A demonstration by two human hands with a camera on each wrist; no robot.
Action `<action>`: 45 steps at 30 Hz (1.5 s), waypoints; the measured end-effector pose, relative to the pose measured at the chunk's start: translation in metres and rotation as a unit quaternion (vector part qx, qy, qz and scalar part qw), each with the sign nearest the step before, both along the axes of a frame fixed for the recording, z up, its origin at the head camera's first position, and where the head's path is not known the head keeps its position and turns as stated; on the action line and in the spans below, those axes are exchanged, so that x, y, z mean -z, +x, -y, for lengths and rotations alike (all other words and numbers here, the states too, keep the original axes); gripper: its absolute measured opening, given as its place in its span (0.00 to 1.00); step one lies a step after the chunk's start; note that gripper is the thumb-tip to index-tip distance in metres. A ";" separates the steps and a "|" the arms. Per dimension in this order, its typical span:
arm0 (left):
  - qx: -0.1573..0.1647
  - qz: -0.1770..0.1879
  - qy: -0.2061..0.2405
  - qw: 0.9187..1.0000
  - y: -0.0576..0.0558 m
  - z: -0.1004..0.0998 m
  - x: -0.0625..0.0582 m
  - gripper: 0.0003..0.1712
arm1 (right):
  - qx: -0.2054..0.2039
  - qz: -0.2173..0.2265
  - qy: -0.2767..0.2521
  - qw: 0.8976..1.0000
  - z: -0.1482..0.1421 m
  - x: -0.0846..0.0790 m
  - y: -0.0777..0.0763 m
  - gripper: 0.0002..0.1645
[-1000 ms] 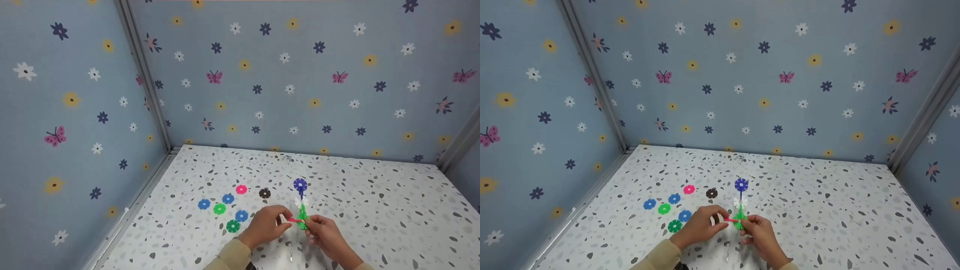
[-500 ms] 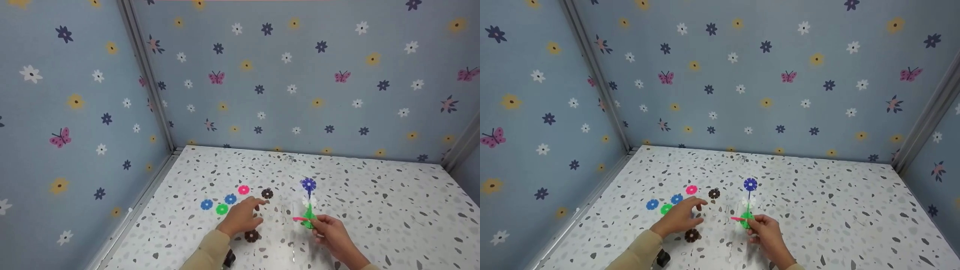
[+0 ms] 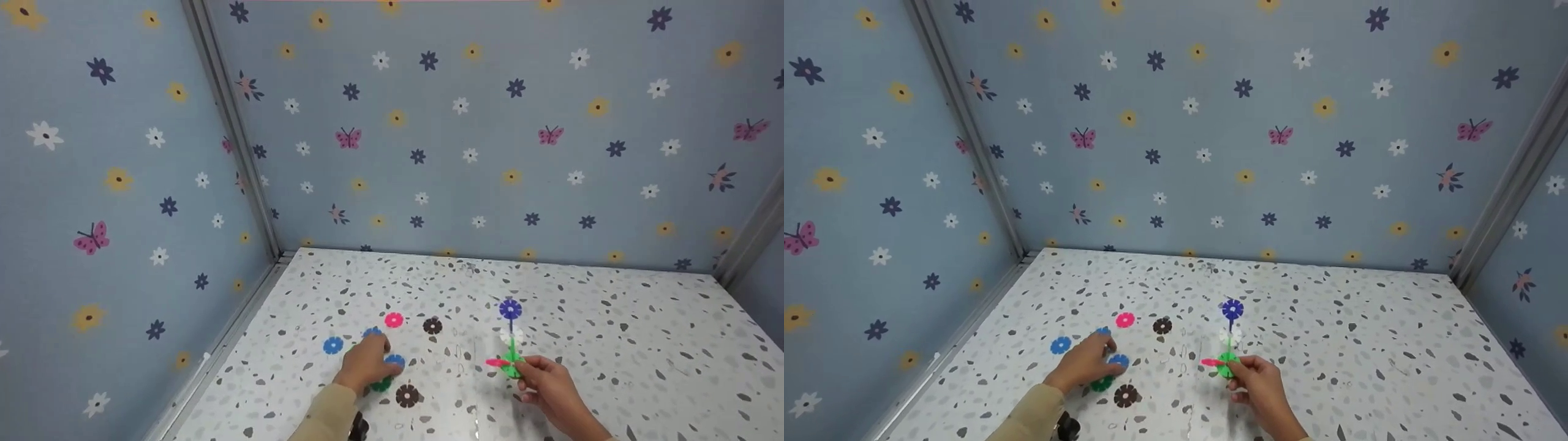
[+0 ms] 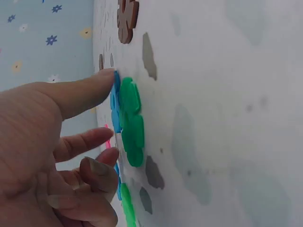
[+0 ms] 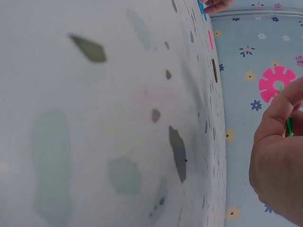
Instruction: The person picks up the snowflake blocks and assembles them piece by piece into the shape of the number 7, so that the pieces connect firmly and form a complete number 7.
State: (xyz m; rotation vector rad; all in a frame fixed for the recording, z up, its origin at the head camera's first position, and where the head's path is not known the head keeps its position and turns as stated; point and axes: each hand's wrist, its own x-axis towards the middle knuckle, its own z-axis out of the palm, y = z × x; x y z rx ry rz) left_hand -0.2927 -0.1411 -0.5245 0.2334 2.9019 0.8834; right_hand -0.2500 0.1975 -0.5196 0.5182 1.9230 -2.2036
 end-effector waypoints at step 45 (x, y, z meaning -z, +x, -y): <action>0.108 -0.132 0.295 0.940 0.021 -0.102 0.031 0.10 | -0.023 -0.049 0.090 0.994 0.011 0.020 -0.006 0.06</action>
